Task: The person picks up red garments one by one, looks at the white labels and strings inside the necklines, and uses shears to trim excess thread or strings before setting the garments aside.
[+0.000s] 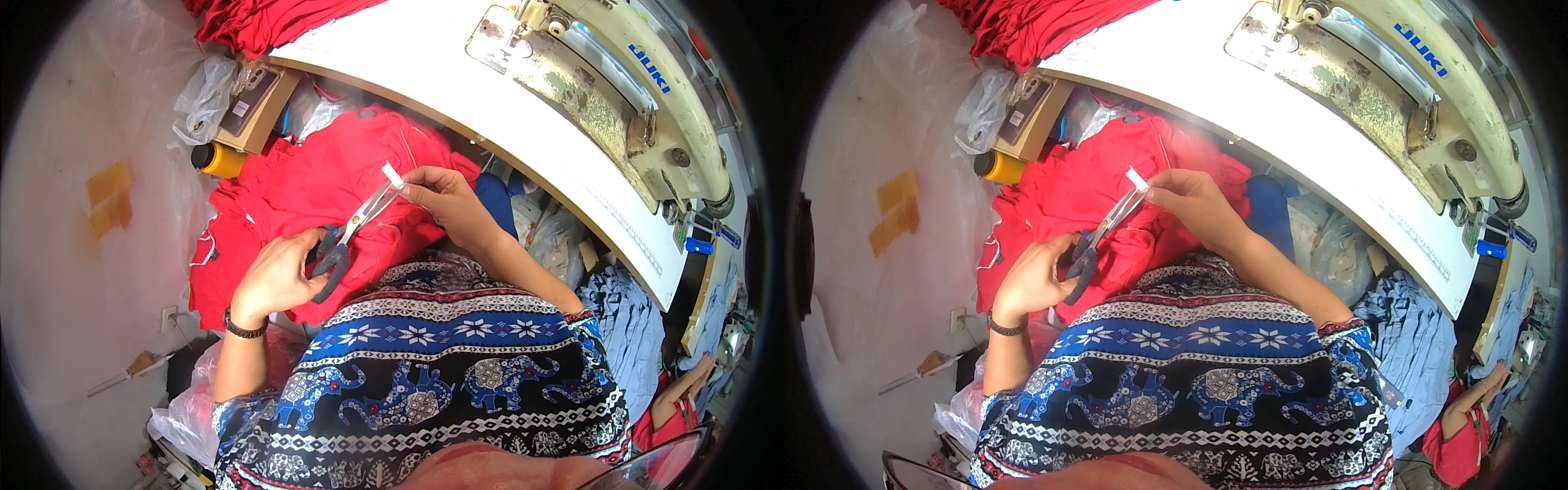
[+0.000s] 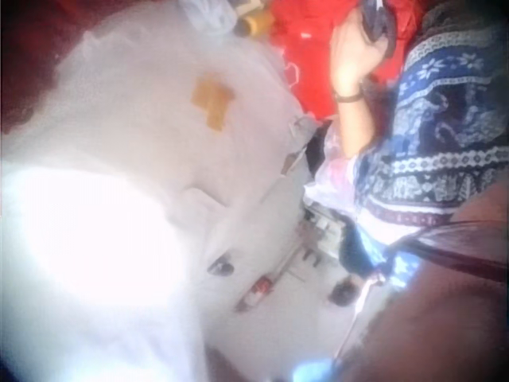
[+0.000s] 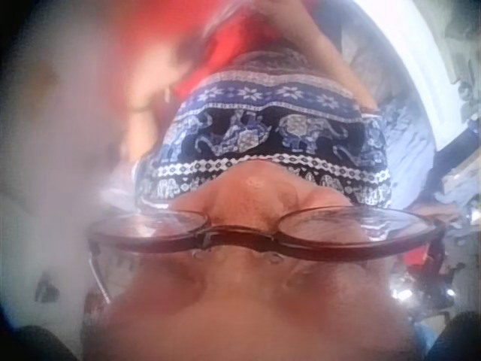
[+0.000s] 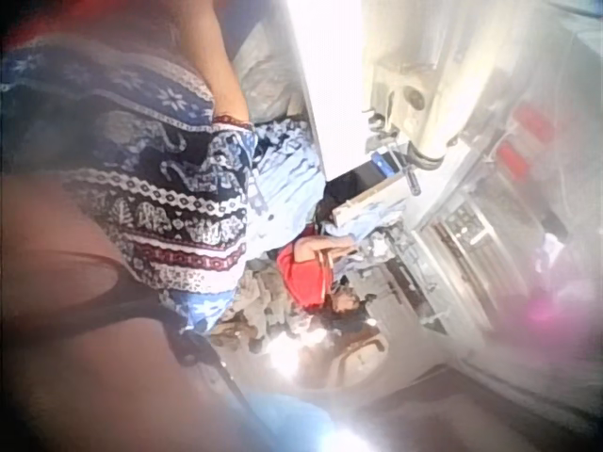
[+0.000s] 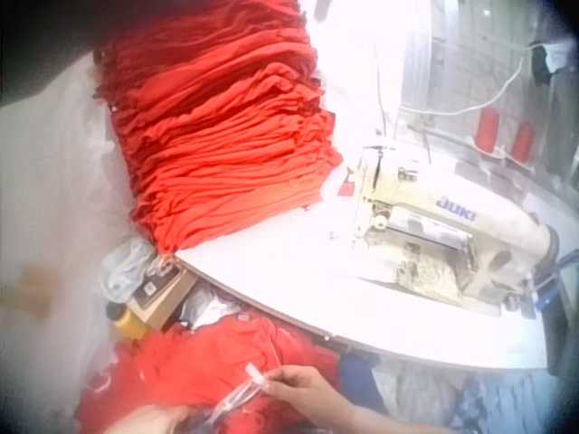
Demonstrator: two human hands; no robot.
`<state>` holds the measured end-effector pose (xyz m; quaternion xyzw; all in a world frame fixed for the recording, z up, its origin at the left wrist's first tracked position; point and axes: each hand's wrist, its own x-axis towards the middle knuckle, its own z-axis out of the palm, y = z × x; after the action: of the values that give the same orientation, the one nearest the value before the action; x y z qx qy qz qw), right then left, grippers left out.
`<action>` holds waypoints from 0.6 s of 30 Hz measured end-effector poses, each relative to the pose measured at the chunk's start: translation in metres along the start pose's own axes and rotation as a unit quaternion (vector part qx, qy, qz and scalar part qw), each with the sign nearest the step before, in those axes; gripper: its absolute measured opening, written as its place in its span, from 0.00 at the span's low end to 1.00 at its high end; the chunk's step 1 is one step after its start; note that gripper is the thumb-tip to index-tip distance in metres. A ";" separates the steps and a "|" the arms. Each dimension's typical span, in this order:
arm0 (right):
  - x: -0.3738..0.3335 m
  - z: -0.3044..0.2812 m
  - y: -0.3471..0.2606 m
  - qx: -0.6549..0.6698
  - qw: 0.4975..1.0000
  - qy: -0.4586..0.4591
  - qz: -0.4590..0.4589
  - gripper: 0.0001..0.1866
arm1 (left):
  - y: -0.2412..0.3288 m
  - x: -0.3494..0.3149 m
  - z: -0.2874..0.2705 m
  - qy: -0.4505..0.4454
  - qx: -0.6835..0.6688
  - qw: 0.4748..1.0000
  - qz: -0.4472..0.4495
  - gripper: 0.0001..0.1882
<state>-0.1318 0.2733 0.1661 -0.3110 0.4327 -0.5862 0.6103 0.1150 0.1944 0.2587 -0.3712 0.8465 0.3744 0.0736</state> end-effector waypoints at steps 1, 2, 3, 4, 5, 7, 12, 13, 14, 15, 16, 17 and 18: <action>-0.001 0.001 -0.001 -0.005 1.000 -0.004 0.000 0.07 | 0.000 0.002 0.002 0.000 -0.003 1.000 0.008 0.18; -0.002 0.001 -0.001 -0.009 1.000 -0.007 0.000 0.07 | 0.000 0.004 0.003 0.000 -0.005 1.000 0.017 0.18; -0.003 0.001 -0.002 -0.014 1.000 -0.010 -0.001 0.07 | 0.000 0.005 0.004 0.000 -0.008 1.000 0.026 0.17; -0.003 0.000 -0.001 -0.026 1.000 -0.012 0.002 0.07 | -0.001 0.007 0.005 0.000 -0.002 0.999 0.033 0.17; -0.003 -0.001 0.001 -0.038 0.999 -0.014 0.005 0.06 | -0.004 0.009 0.006 0.000 0.004 0.999 0.040 0.17; -0.003 -0.002 0.002 -0.057 0.998 -0.013 0.014 0.06 | -0.005 0.009 0.008 -0.003 0.015 0.999 0.047 0.18; -0.003 0.004 -0.002 -0.089 0.996 -0.015 0.022 0.05 | -0.008 0.006 0.014 0.016 0.023 0.998 0.050 0.18; -0.002 0.002 0.001 -0.102 0.995 -0.017 0.014 0.06 | -0.011 0.005 0.015 0.019 0.019 0.998 0.051 0.18; -0.001 -0.002 0.005 -0.115 0.993 -0.019 0.005 0.07 | -0.015 0.004 0.017 0.023 0.014 0.998 0.052 0.19; 0.001 -0.003 0.007 -0.128 0.992 -0.022 -0.003 0.09 | -0.018 0.003 0.019 0.026 0.010 0.998 0.053 0.19; 0.000 -0.002 0.008 -0.112 0.994 -0.015 -0.003 0.08 | -0.018 0.002 0.020 0.034 0.001 0.999 0.039 0.20; 0.000 0.000 0.009 -0.096 0.995 -0.008 -0.002 0.07 | -0.018 0.001 0.022 0.041 -0.009 0.999 0.025 0.22; 0.001 0.002 0.009 -0.081 0.997 -0.002 -0.003 0.06 | -0.018 0.001 0.023 0.049 -0.018 0.999 0.011 0.23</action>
<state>-0.1265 0.2732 0.1592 -0.3620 0.4767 -0.5499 0.5825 0.1232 0.2022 0.2318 -0.3809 0.8464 0.3717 0.0211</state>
